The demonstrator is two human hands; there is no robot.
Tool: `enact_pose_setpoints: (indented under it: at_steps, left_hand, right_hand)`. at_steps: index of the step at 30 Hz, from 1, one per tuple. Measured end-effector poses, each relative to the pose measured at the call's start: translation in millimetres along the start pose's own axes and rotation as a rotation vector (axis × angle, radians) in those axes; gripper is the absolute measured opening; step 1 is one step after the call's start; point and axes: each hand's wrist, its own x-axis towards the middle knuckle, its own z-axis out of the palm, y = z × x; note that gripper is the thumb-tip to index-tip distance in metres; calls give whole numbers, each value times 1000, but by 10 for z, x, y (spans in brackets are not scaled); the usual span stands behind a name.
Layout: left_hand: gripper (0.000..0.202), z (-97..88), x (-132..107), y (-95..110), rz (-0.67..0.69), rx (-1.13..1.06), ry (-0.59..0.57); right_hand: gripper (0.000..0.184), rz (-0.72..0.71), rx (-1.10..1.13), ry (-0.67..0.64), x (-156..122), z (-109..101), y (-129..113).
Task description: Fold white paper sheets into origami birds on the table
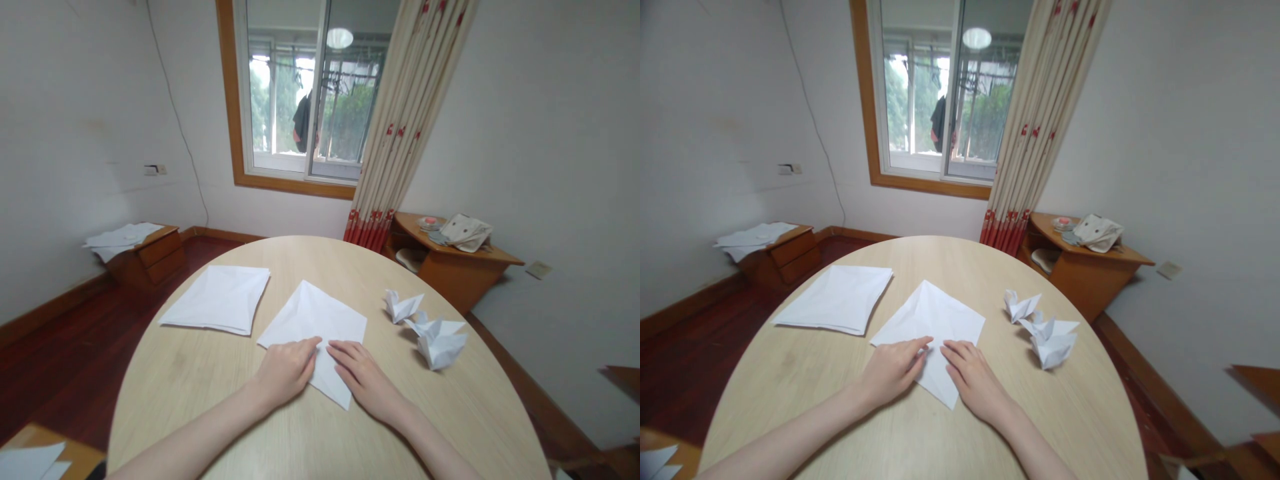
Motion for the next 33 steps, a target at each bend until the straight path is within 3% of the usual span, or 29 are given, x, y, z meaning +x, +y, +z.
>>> enact_pose_setpoints:
  at_steps: [5,9,15,26,33]
  left_hand:
    - [30,-7,0,113,-72,104,-90]
    - [34,30,-24,139,-59,77,-63]
    - [39,79,-40,132,-5,21,11]
    - [44,107,-33,42,-29,-6,-43]
    - [52,10,0,-26,-38,11,-122]
  right_hand:
    - [36,-1,-61,11,1,-22,40]
    - [41,-15,-104,30,3,-29,93]
    - [44,11,-99,-23,25,-22,128]
    - [42,24,-62,11,22,-37,134]
    - [41,5,-46,-8,18,-111,155]
